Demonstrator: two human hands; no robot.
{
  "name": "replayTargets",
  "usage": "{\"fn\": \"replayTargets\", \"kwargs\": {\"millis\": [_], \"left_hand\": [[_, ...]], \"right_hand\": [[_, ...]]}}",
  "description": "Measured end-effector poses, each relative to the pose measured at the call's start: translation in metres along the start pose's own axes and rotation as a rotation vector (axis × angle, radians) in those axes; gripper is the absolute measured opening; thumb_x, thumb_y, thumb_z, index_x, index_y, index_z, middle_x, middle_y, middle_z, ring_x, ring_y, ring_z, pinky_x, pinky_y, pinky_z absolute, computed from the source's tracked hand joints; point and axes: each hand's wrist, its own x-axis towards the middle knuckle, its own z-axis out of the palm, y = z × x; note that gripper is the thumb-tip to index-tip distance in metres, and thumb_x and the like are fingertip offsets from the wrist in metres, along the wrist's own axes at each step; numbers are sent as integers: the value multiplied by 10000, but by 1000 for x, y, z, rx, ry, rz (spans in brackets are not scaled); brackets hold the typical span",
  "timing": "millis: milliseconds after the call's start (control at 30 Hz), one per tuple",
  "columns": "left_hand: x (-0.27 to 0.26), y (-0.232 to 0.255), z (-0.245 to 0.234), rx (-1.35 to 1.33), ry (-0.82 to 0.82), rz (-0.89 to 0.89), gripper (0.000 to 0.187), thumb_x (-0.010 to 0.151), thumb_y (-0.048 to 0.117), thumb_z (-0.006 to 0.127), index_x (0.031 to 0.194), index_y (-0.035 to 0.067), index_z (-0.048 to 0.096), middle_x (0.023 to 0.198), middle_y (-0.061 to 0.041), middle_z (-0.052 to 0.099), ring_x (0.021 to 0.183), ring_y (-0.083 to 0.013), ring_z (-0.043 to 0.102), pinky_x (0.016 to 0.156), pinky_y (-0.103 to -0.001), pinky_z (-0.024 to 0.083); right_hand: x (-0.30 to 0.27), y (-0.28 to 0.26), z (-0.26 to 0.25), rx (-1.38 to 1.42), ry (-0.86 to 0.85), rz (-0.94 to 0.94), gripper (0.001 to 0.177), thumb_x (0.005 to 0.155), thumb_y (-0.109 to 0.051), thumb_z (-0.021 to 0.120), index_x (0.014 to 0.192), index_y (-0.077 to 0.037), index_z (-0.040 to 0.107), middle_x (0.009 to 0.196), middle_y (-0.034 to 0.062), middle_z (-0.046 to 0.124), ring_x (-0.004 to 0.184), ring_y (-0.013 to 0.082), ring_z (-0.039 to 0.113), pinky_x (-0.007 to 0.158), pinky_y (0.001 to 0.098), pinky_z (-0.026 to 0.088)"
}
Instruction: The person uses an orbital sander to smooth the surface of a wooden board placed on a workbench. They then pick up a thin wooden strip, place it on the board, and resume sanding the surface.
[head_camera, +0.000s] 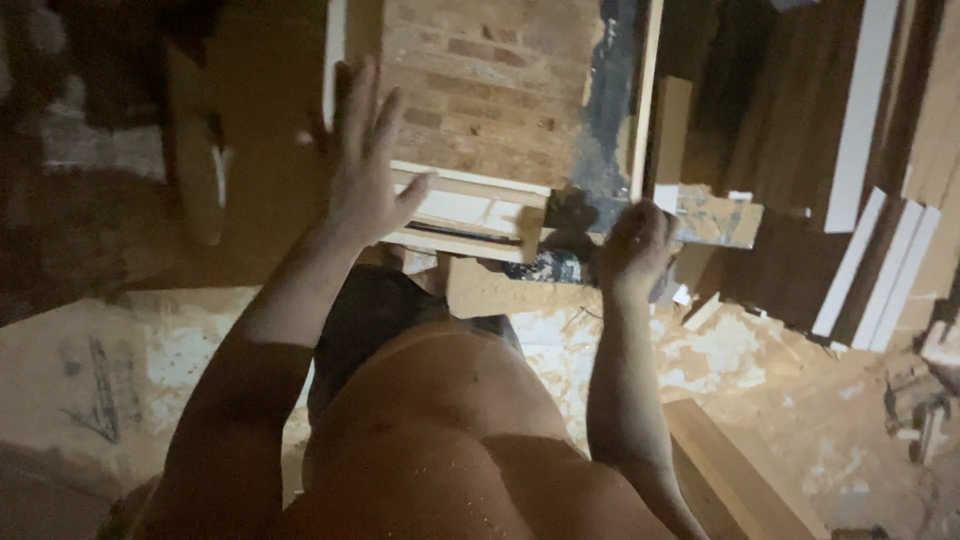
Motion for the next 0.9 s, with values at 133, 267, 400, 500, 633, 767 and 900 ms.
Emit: {"fn": "replayTargets", "kwargs": {"millis": [133,267,400,500,633,767,900], "left_hand": [[-39,-24,-8,-417,462,-54,741,994,310,934,1599,22,619,1480,-223,506,1278,-420,486,1035,-559,380],[-70,-43,-11,-704,-41,-288,773,1026,216,856,1676,-5,499,1360,-298,655,1013,-429,680,703,-483,528],[-78,-81,19,-700,-194,-397,513,1053,217,860,1535,164,692,1373,-169,704,909,-282,686,667,-374,533],[-67,-100,22,-622,-98,-319,267,1092,67,790,1351,7,762,979,-192,698,745,-323,665,629,-389,499],[-55,-121,37,-561,-42,-245,170,1067,35,808,1236,19,805,977,-217,743,820,-364,711,693,-435,540],[-48,-112,27,-564,-59,-309,217,1074,87,841,1240,-21,755,1007,-262,744,916,-435,754,763,-506,576],[-55,-111,30,-637,-48,-386,150,1110,113,818,1212,16,769,993,-259,718,906,-434,737,765,-512,564]], "right_hand": [[-19,-19,-1,-269,120,-956,174,1012,36,798,1086,-110,743,1079,163,692,866,394,728,737,527,578],[-34,-37,37,-182,-51,-1068,263,1003,-123,808,1232,-236,867,1093,68,723,817,289,723,729,430,574],[-21,-86,46,-237,14,-1140,175,977,-126,860,1142,-185,855,1084,72,700,828,260,722,753,400,586],[-16,-101,59,-189,150,-1161,219,1050,-157,830,1264,-198,858,1083,78,701,954,300,737,899,435,591],[-19,-87,74,-312,246,-1097,142,973,-224,919,1086,-241,835,1097,17,697,1011,293,737,848,429,557],[-24,-66,87,-271,235,-1024,201,903,-242,926,1096,-277,879,1001,6,617,886,274,691,745,399,521],[-28,-78,85,-243,206,-965,51,1014,-200,864,1050,-233,879,1002,25,704,929,286,748,786,406,555]]}}
